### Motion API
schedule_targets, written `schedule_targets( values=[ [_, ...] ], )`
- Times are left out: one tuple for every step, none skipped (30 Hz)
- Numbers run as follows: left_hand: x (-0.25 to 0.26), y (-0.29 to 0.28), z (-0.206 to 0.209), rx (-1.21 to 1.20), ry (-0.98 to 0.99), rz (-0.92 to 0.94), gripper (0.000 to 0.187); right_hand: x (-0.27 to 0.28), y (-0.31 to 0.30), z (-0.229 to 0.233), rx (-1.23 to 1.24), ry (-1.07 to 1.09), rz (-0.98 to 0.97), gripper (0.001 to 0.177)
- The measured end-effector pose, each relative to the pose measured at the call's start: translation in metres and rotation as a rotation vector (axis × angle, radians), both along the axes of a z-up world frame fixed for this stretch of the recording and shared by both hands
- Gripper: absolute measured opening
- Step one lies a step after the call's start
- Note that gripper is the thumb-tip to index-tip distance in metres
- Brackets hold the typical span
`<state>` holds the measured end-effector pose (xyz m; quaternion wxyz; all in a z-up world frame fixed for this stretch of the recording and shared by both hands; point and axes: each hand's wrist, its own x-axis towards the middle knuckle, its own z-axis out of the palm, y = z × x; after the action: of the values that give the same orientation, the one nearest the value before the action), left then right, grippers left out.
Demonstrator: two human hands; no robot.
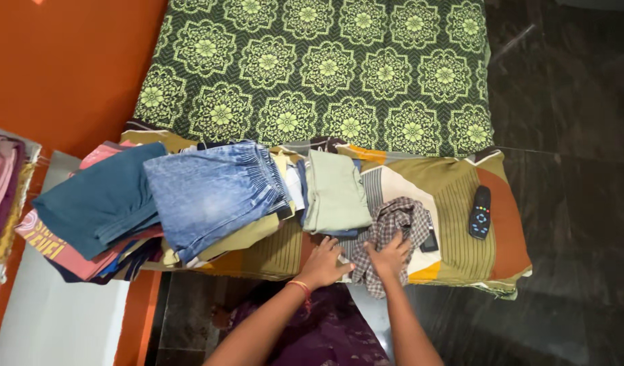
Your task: The person removes folded clothes from a shelf, places them on a bed, wipes the shelf with a cloth, and then lays newspapers on the shelf. The person handles multiple garments and a cleaning cloth.
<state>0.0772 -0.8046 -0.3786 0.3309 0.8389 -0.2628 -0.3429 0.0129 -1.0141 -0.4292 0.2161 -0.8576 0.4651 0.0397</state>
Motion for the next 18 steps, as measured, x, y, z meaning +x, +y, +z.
schedule_targets(
  values=[
    [0.0,-0.004,0.001,0.002,-0.007,-0.01,0.071,0.0,0.004,0.001,0.042,-0.01,-0.019,0.124],
    [0.002,-0.009,0.002,0.004,-0.017,-0.017,0.071,0.003,0.008,0.0,0.084,-0.023,-0.036,0.127],
    [0.004,-0.012,0.002,0.006,-0.027,-0.024,0.07,0.005,0.009,0.0,0.127,-0.037,-0.052,0.131],
    [0.005,-0.015,0.002,-0.007,-0.026,-0.013,0.07,0.005,0.008,0.0,0.089,-0.004,-0.074,0.129],
    [0.005,-0.018,0.002,-0.021,-0.026,-0.002,0.07,0.009,0.008,0.001,0.052,0.036,-0.087,0.124],
    [0.006,-0.019,0.003,-0.034,-0.027,0.009,0.07,0.004,0.006,0.001,0.027,0.034,-0.112,0.118],
    [0.006,-0.018,0.005,-0.027,-0.022,0.003,0.069,-0.001,0.003,0.001,-0.004,-0.08,-0.131,0.113],
    [0.006,-0.016,0.007,-0.019,-0.02,0.001,0.068,-0.003,-0.002,0.001,-0.03,-0.241,-0.135,0.107],
    [0.007,-0.011,0.01,-0.012,-0.019,-0.002,0.068,-0.002,-0.009,0.003,-0.054,-0.39,-0.146,0.102],
    [0.009,-0.006,0.014,-0.051,-0.034,0.029,0.067,0.0,-0.017,0.007,0.008,-0.461,-0.198,0.097],
    [0.011,0.001,0.018,-0.09,-0.049,0.06,0.067,0.003,-0.025,0.014,0.075,-0.516,-0.26,0.092],
    [0.015,0.007,0.022,-0.13,-0.066,0.096,0.067,0.01,-0.032,0.023,0.211,-0.572,-0.362,0.083],
    [0.018,0.011,0.028,-0.135,0.001,0.144,0.069,0.018,-0.035,0.038,0.402,-0.654,-0.384,0.08],
    [0.021,0.016,0.035,-0.14,0.066,0.192,0.07,0.029,-0.035,0.058,0.598,-0.733,-0.399,0.077],
    [0.024,0.022,0.043,-0.146,0.131,0.238,0.072,0.038,-0.033,0.084,0.797,-0.806,-0.41,0.076],
    [0.026,0.027,0.052,-0.209,0.149,0.293,0.072,0.047,-0.025,0.112,0.897,-0.874,-0.314,0.074],
    [0.026,0.032,0.061,-0.274,0.165,0.346,0.071,0.055,-0.011,0.141,0.997,-0.939,-0.214,0.072],
    [0.031,0.036,0.07,-0.343,0.176,0.403,0.071,0.064,0.003,0.169,1.097,-1.001,-0.103,0.071]
  ],
)
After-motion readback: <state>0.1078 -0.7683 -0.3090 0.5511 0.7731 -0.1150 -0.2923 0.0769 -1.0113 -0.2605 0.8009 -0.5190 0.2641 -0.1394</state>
